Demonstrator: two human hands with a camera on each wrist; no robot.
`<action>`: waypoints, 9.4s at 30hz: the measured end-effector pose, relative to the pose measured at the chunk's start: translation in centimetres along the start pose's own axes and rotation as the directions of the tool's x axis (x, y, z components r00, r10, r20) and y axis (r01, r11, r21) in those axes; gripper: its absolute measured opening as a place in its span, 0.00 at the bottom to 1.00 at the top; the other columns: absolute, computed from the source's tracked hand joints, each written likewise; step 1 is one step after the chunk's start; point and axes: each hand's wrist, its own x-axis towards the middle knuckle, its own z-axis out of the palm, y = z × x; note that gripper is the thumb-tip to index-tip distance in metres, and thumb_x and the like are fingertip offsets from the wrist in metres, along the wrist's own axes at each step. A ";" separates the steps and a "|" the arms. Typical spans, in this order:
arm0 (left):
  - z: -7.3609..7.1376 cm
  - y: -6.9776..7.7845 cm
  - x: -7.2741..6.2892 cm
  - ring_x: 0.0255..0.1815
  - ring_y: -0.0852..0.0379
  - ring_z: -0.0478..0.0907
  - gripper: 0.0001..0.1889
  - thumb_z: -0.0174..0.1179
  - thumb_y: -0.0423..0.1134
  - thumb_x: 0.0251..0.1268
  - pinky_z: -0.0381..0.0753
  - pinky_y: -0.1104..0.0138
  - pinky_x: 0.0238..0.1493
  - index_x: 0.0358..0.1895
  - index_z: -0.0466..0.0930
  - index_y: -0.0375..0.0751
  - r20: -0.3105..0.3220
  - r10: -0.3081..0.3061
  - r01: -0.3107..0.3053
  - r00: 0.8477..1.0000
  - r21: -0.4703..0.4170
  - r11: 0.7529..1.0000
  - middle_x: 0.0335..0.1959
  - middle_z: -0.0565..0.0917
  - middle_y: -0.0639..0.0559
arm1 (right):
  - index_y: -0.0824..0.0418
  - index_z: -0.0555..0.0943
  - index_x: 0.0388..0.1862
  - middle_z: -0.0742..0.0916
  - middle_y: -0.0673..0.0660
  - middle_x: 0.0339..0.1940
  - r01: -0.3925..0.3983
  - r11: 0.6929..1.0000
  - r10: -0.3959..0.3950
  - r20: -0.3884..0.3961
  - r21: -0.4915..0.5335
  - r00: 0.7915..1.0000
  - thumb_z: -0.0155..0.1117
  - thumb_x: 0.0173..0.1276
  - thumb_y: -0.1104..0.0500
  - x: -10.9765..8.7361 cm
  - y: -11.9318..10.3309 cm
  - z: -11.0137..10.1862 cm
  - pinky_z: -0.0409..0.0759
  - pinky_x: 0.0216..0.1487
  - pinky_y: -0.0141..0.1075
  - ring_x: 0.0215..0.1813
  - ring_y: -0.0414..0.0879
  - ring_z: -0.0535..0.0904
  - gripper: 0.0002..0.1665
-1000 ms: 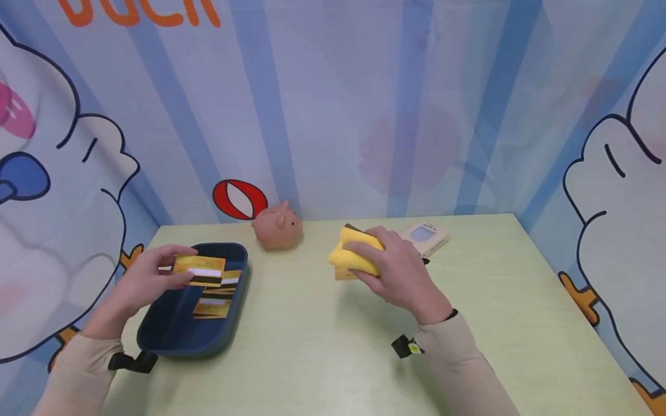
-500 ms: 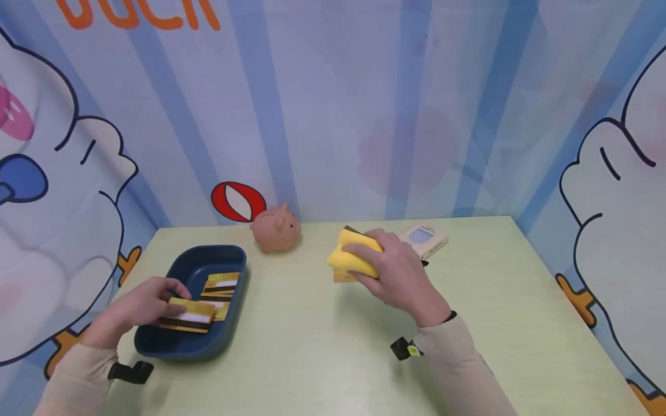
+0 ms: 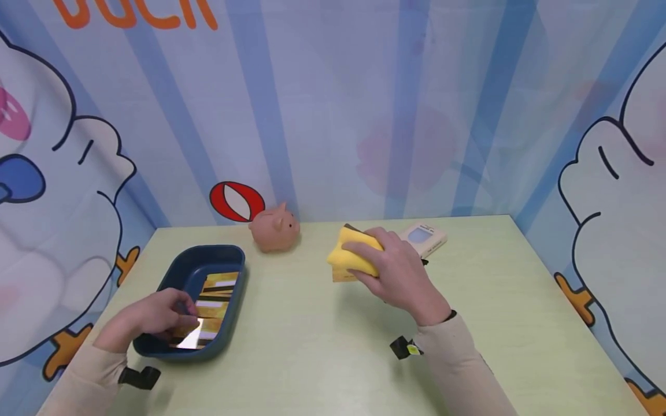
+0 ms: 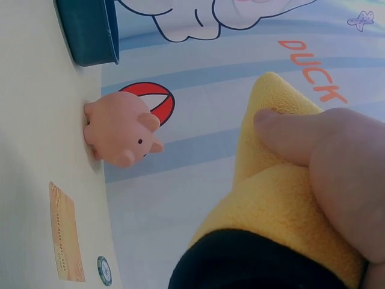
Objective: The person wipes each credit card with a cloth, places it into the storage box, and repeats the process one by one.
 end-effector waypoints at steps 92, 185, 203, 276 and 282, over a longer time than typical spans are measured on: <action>15.6 17.8 16.4 0.59 0.42 0.81 0.29 0.72 0.25 0.60 0.79 0.49 0.64 0.66 0.77 0.33 -0.334 0.377 -0.416 0.864 -0.050 0.908 0.59 0.85 0.38 | 0.50 0.85 0.63 0.83 0.63 0.54 0.014 1.000 -0.014 -0.072 -0.001 0.997 0.82 0.61 0.54 -0.1 0.4 -0.6 0.87 0.41 0.49 0.49 0.57 0.83 0.30; 10.6 17.8 7.2 0.56 0.44 0.87 0.34 0.65 0.20 0.66 0.88 0.60 0.55 0.76 0.70 0.37 -0.240 0.563 -0.589 0.791 -0.548 0.594 0.61 0.80 0.39 | 0.44 0.82 0.67 0.82 0.60 0.61 0.103 0.993 -0.099 -0.054 0.065 0.994 0.83 0.61 0.47 0.3 -2.4 2.6 0.84 0.49 0.51 0.53 0.56 0.81 0.35; 10.5 18.9 6.4 0.52 0.46 0.86 0.34 0.63 0.18 0.66 0.87 0.59 0.56 0.75 0.72 0.39 -0.291 0.570 -0.607 0.769 -0.613 0.506 0.63 0.79 0.39 | 0.46 0.82 0.67 0.82 0.61 0.62 0.075 0.996 -0.072 -0.073 0.042 0.995 0.83 0.60 0.48 0.3 -2.5 2.5 0.85 0.48 0.51 0.52 0.56 0.80 0.35; 8.6 17.4 6.8 0.53 0.40 0.88 0.17 0.57 0.24 0.76 0.90 0.59 0.51 0.64 0.81 0.30 -0.384 0.346 -0.517 0.856 -0.646 0.561 0.58 0.86 0.34 | 0.50 0.84 0.62 0.82 0.64 0.59 -0.022 0.998 0.028 -0.111 0.057 0.993 0.82 0.60 0.56 -0.1 0.5 -0.7 0.85 0.42 0.52 0.53 0.57 0.82 0.29; 8.8 17.4 6.9 0.51 0.45 0.88 0.14 0.58 0.25 0.76 0.89 0.60 0.52 0.58 0.87 0.32 -0.423 0.331 -0.535 0.844 -0.619 0.575 0.54 0.89 0.39 | 0.50 0.84 0.62 0.82 0.63 0.59 -0.020 0.998 0.027 -0.113 0.058 0.993 0.83 0.59 0.57 -0.1 0.4 -0.7 0.84 0.42 0.52 0.52 0.56 0.82 0.31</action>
